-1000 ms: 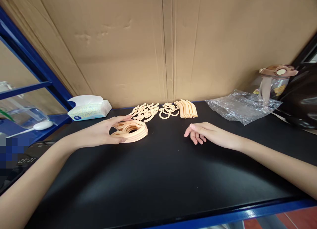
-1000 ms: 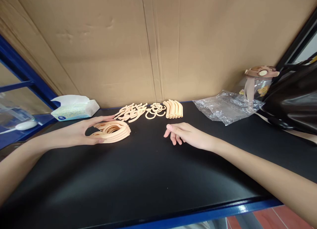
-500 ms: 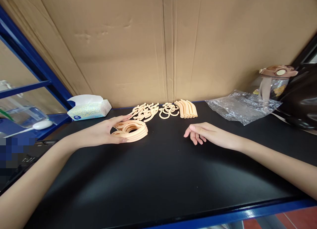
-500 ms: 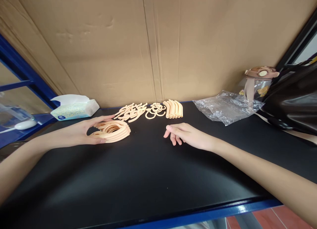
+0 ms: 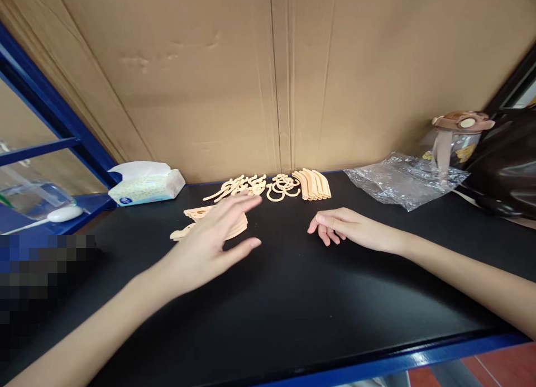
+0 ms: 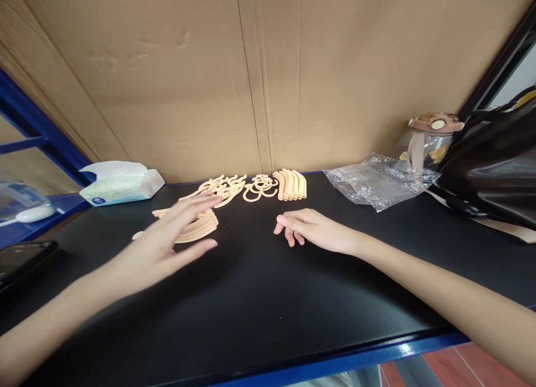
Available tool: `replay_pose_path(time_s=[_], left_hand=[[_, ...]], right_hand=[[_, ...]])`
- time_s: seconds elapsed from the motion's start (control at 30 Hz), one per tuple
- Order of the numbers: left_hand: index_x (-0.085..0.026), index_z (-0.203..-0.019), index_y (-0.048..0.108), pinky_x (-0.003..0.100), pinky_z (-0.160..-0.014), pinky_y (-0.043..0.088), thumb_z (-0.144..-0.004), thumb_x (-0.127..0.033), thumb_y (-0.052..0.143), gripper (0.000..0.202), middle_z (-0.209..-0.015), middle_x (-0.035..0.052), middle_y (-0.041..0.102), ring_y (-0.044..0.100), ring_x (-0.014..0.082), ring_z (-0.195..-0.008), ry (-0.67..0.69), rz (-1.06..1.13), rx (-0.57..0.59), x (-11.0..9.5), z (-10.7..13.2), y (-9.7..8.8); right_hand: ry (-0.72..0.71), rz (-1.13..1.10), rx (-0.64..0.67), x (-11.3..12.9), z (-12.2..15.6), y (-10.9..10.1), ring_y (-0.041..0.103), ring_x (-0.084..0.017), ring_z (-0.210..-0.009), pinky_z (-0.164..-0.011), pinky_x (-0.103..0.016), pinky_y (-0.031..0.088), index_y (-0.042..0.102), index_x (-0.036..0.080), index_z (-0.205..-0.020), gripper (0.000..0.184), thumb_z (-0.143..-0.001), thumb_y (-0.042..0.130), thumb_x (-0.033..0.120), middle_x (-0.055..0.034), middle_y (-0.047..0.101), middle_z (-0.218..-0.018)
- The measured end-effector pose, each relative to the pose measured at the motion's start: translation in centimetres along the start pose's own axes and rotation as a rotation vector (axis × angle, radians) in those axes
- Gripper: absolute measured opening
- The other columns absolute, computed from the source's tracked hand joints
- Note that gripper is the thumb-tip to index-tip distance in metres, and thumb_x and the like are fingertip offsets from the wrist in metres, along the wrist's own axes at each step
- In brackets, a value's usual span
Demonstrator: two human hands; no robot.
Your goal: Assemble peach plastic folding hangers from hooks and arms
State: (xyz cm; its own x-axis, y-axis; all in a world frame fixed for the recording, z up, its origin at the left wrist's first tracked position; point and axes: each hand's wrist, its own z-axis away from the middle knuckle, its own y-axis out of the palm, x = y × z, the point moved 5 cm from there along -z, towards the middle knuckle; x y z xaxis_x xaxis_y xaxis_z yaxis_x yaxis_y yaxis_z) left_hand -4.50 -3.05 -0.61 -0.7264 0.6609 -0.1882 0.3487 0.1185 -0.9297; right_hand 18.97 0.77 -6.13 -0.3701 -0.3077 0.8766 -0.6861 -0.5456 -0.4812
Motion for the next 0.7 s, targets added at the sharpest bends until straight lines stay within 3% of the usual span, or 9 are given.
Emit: replay_pose_path(time_s=[0.1, 0.23, 0.47, 0.57, 0.63, 0.7], left_hand=[[-0.026, -0.138, 0.034, 0.044, -0.115, 0.025, -0.093, -0.037, 0.047, 0.048, -0.144, 0.0036, 0.04, 0.027, 0.0225, -0.138, 0.105, -0.018, 0.025, -1.9, 0.0, 2.3], [-0.025, -0.137, 0.039, 0.041, -0.114, 0.027, -0.094, -0.03, 0.044, 0.043, -0.142, 0.0035, 0.043, 0.032, 0.0197, -0.136, 0.182, 0.044, 0.119, -3.0, -0.5, 5.1], [-0.018, -0.13, 0.049, 0.044, -0.107, 0.038, -0.094, -0.035, 0.042, 0.04, -0.139, 0.009, 0.047, 0.043, 0.0242, -0.128, 0.007, 0.032, 0.104, -2.5, -2.6, 6.7], [-0.019, -0.129, 0.049, 0.043, -0.106, 0.039, -0.094, -0.034, 0.041, 0.039, -0.139, 0.0089, 0.047, 0.044, 0.0238, -0.127, 0.025, 0.018, 0.115, -2.6, -2.8, 6.7], [-0.019, -0.133, 0.046, 0.042, -0.107, 0.037, -0.095, -0.034, 0.039, 0.041, -0.141, 0.0087, 0.044, 0.041, 0.0234, -0.13, 0.04, 0.005, 0.139, -2.5, -2.7, 6.7], [-0.02, -0.135, 0.043, 0.042, -0.108, 0.035, -0.096, -0.035, 0.037, 0.042, -0.144, 0.0084, 0.041, 0.038, 0.0233, -0.132, 0.061, -0.016, 0.172, -2.5, -2.5, 6.6]], right_hand=[[-0.009, 0.034, 0.016, 0.1, 0.0, 0.0, 0.051, -0.012, -0.063, -0.058, -0.025, 0.04, 0.062, 0.016, -0.094, 0.044, -0.091, 0.041, 0.055, -0.0008, 0.056, -0.068], [-0.015, 0.123, 0.036, 0.3, 0.0, 0.3, 0.049, -0.012, -0.063, -0.061, -0.025, 0.039, 0.063, 0.018, -0.094, 0.04, -0.089, 0.045, 0.053, 0.0001, 0.058, -0.069], [-0.04, 0.135, -0.06, 0.2, -0.3, 0.4, 0.049, -0.011, -0.059, -0.057, -0.024, 0.037, 0.063, 0.018, -0.09, 0.035, -0.089, 0.048, 0.05, 0.002, 0.055, -0.062], [-0.058, 0.244, -0.277, -0.2, -0.3, -2.3, 0.052, -0.013, -0.061, -0.059, -0.027, 0.041, 0.062, 0.018, -0.089, 0.037, -0.09, 0.045, 0.05, -0.0007, 0.058, -0.067], [-0.078, 0.456, -0.46, -0.5, 0.0, -4.8, 0.056, -0.016, -0.071, -0.065, -0.03, 0.043, 0.062, 0.019, -0.094, 0.035, -0.089, 0.046, 0.049, -0.005, 0.064, -0.086], [-0.083, 0.602, -0.532, -1.2, 0.1, -6.9, 0.059, -0.022, -0.088, -0.072, -0.035, 0.046, 0.061, 0.018, -0.104, 0.036, -0.088, 0.048, 0.048, -0.009, 0.063, -0.104]])
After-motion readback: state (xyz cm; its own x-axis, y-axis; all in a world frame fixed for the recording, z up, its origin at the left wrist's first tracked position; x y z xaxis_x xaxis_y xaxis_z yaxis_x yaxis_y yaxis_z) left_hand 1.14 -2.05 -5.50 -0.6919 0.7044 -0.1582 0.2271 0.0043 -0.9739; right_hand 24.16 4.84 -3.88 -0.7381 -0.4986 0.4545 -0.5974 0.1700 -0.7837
